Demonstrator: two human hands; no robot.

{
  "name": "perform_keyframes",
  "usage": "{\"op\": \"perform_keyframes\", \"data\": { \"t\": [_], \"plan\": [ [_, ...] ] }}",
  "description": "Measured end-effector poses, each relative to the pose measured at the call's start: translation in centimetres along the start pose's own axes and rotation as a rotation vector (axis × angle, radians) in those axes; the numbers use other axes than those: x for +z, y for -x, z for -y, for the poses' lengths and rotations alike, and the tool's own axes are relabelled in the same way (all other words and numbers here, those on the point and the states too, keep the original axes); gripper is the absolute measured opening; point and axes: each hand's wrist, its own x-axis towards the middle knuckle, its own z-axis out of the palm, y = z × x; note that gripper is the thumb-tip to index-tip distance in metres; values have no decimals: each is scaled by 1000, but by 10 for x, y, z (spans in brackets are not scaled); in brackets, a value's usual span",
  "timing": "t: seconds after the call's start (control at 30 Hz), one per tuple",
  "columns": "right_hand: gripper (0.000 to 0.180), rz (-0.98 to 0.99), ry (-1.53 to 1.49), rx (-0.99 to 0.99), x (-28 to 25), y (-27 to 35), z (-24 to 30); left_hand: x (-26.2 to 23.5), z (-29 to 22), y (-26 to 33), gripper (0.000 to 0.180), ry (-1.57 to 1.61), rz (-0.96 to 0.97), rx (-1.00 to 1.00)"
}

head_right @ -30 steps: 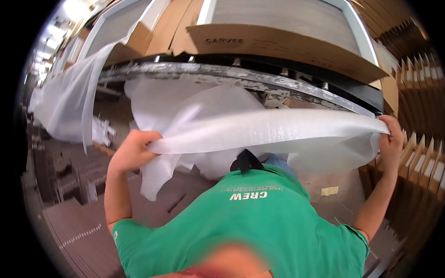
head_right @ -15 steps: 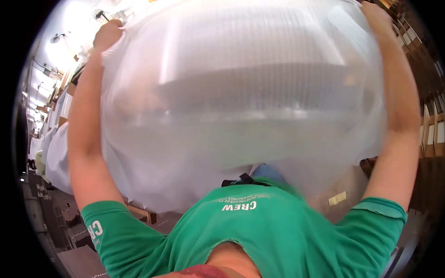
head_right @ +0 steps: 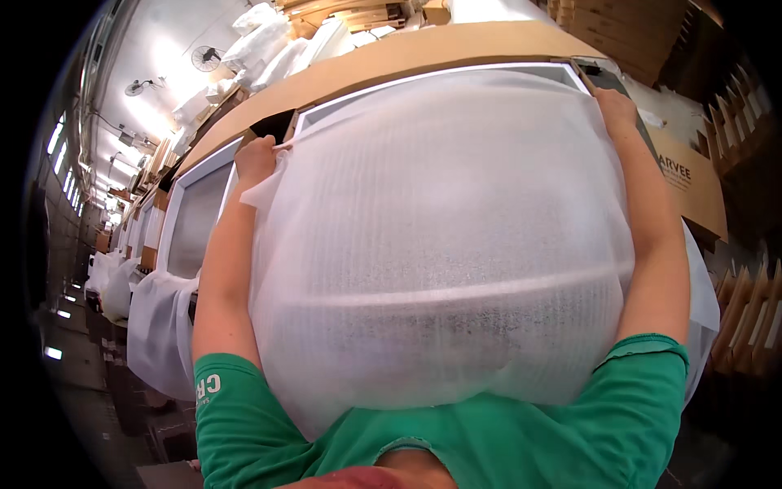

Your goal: The person places a large wood-patterned panel into a white foam insert inside a cardboard box on a conveyor line and then covers the panel with a sheet of white protective foam.

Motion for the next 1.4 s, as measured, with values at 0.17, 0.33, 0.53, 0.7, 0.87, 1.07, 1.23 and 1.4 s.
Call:
{"op": "perform_keyframes", "data": {
  "t": [0.17, 0.33, 0.53, 0.7, 0.87, 1.07, 1.23, 1.4],
  "plan": [
    [17, 233, -14, 118, 87, -32, -2, 103, -7, -38, 27, -60, 25, 202],
    [38, 466, -284, 77, 109, -80, -7, 160, 1, -71, 32, -33, 183, 201],
    [26, 18, -619, -221, 37, -115, 0, 149, 2, -121, 43, 202, 505, 151],
    [13, 594, -824, -577, -13, 11, 124, 28, -111, -70, 38, 824, 262, 364],
    [15, 262, -252, -623, 86, 59, 74, -20, -127, 105, 37, 973, 1069, 772],
    [22, 176, 22, -384, 84, 94, 40, 114, -23, 145, 51, 412, 531, 311],
    [27, 904, 269, -296, 37, 126, 56, 138, 2, 80, 51, 260, 559, 59],
    [26, 1077, 87, -279, 63, 147, 48, 245, 31, 50, 50, 573, 523, -195]
  ]
}}
